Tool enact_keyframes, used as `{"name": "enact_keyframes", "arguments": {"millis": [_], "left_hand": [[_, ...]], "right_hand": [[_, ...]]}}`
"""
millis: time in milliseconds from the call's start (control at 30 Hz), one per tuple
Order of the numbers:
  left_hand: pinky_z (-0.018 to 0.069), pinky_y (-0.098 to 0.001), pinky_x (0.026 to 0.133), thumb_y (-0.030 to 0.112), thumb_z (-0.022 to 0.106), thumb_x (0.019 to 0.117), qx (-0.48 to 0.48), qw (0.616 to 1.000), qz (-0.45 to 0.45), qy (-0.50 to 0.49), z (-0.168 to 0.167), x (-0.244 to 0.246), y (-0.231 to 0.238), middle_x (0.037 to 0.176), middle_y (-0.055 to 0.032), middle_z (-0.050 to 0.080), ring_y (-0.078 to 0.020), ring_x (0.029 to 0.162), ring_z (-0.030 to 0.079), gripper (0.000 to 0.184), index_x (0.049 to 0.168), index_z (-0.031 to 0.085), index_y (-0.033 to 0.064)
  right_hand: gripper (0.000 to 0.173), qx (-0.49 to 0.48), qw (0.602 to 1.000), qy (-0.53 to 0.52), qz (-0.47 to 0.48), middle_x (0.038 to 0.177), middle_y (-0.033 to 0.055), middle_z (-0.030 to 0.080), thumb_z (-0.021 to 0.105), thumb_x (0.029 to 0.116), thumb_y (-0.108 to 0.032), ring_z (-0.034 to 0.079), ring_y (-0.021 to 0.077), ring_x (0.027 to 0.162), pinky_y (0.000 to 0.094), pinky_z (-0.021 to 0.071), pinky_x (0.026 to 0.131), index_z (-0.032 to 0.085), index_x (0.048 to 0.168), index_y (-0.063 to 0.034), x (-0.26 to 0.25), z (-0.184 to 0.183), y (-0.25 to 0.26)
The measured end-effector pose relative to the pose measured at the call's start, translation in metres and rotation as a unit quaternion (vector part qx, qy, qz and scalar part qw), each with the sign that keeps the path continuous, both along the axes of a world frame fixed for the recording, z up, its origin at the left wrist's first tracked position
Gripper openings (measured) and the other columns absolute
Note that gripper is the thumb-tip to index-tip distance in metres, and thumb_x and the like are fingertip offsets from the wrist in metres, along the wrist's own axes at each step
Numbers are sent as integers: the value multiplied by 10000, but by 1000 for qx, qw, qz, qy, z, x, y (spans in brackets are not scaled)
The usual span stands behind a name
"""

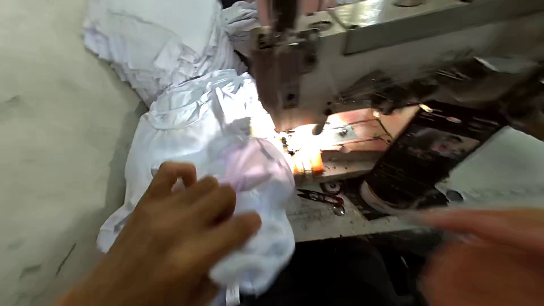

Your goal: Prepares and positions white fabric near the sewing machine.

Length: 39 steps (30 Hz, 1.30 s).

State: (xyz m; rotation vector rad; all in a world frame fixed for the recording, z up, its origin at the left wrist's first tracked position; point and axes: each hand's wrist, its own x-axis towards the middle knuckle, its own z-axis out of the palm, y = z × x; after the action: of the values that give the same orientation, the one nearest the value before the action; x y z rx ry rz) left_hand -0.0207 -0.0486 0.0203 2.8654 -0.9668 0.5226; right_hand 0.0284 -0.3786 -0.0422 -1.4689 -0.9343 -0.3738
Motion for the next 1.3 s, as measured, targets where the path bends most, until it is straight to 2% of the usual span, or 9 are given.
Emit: {"name": "enact_keyframes", "arguments": {"millis": [33,133,233,433,667,767,933,1067,1300], "left_hand": [[346,-461,898,362,408,1063,22,1000,-11,14,4,-5,-12,798,-49,548,-226,772,533,308,1126,681,234],[352,-496,873,382,501,1028,91,994,-2,52,15,-11,-11,750,-109,577,-304,759,543,312,932,651,126],[353,-512,950,691,591,915,82,992,20,96,7,-5,28,822,-114,651,-278,872,604,593,894,651,101],[361,-472,930,551,445,1052,85,991,31,93,-23,3,47,880,-45,679,-255,970,582,456,956,676,171],[397,-601,965,567,524,1012,110,990,74,41,-34,-10,42,1389,-237,578,-425,1244,552,477,1091,668,119],[360,-634,985,545,495,1030,125,986,112,4,-42,-8,51,1354,-208,621,-438,1292,532,470,1132,681,126],[447,-442,1120,297,593,1035,-128,987,93,40,-51,-9,45,1154,-49,715,-177,1237,631,202,1100,623,108],[554,-232,971,328,666,989,-305,946,105,15,-76,5,20,1217,168,661,3,1122,646,346,1315,562,276],[473,-108,735,203,702,948,-371,898,225,-76,-142,29,12,897,22,615,99,804,548,309,1062,580,-58]], "right_hand": [[354,-39,999,-13,18,1206,66,708,568,1040,-320,638,113,1179,297,475,1077,643,1251,-45,-6,-9,38],[203,-6,992,33,121,819,78,730,664,988,-190,674,101,783,274,502,903,718,1000,5,-16,-46,75],[253,-38,982,107,151,685,18,643,654,1004,-255,577,31,652,229,483,798,701,962,-10,-13,-63,36],[276,-162,980,88,75,720,-11,643,594,1037,-326,576,25,685,266,443,882,692,963,-79,-18,-93,-26],[270,-249,958,6,-139,799,5,661,575,1040,-352,607,100,796,304,442,888,693,968,-121,-24,-125,-23],[285,-283,935,-53,-207,766,15,647,564,1042,-361,600,146,770,340,441,872,681,935,-124,-18,-127,-13],[272,-257,942,-71,-202,742,31,633,569,1039,-321,583,155,744,305,442,801,669,910,-102,-7,-131,2],[283,-256,951,-59,-162,739,34,657,561,1036,-304,595,153,711,296,459,719,693,898,-96,4,-141,17],[322,-258,952,-66,-150,672,57,643,549,1026,-286,602,186,636,334,471,665,681,830,-68,22,-171,31]]}}
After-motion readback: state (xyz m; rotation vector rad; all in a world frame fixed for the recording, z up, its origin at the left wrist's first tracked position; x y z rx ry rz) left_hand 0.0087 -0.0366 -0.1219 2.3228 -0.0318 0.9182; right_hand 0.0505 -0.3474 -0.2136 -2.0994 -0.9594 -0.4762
